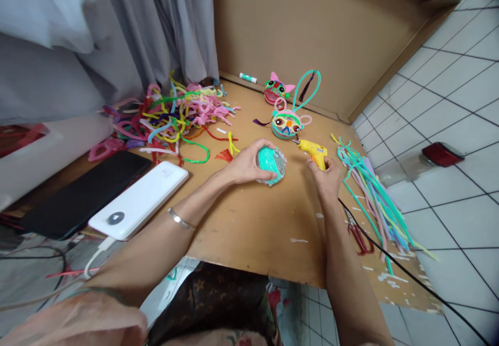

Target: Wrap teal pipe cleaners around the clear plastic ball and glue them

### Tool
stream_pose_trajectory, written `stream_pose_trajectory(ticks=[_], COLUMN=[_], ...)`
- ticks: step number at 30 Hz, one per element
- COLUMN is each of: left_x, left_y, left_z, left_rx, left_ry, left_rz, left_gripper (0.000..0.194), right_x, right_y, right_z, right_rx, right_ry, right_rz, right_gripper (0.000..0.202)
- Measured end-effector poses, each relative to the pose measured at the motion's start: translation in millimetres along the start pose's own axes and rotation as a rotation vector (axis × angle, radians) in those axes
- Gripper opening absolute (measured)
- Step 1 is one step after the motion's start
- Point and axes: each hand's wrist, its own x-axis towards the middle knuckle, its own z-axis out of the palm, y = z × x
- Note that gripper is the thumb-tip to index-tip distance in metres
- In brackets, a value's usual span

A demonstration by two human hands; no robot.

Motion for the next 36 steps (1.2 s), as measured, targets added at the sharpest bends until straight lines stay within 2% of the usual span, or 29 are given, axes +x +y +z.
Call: stream_pose_trajectory(ticks=[4, 8, 14, 18, 21, 25, 28, 32, 36], left_x=[-1, -1, -1, -1, -1, -1, -1, -1, -1], left_y=[1, 1, 1, 1, 1, -1, -5, -7, -4], left_z=[-0.6, -0.7, 0.9, 1.0, 0.9, 3.0, 5.7, 7.1, 6.2], left_rx=[-0.005, -0.003, 0.024, 0.029, 0.039, 0.091, 0.127, 0.148, 0.161], left_ry=[-0.003, -0.006, 0.0, 0.001, 0.002, 0.013, 0.019, 0.017, 0.006], left_rz=[-0.01, -0.008, 0.04, 0.059, 0.069, 0.094, 0.149, 0.183, 0.196], left_gripper=[0.066, 0.065, 0.063, 0.062, 0.062, 0.061, 0.062, 0.06, 0.059], right_x=[-2, -7, -13, -16, -18, -30, -44, -54, -54], right_y=[10, 15, 9, 6, 1, -21, -42, -55, -55], right_z=[7, 13, 17, 17, 17, 13, 11, 8, 7], right_rx=[-0.136, -0.259, -0.435, -0.514, -0.443, -0.09, 0.025, 0.067, 0.037], right_ry=[0.024, -0.024, -0.127, -0.121, -0.038, 0.09, 0.154, 0.191, 0.206], right_rz=[0.133, 0.115, 0.098, 0.066, -0.071, -0.418, -0.615, -0.765, -0.825], right_gripper=[0.038, 0.039, 0.041, 0.045, 0.04, 0.023, 0.018, 0.015, 0.013])
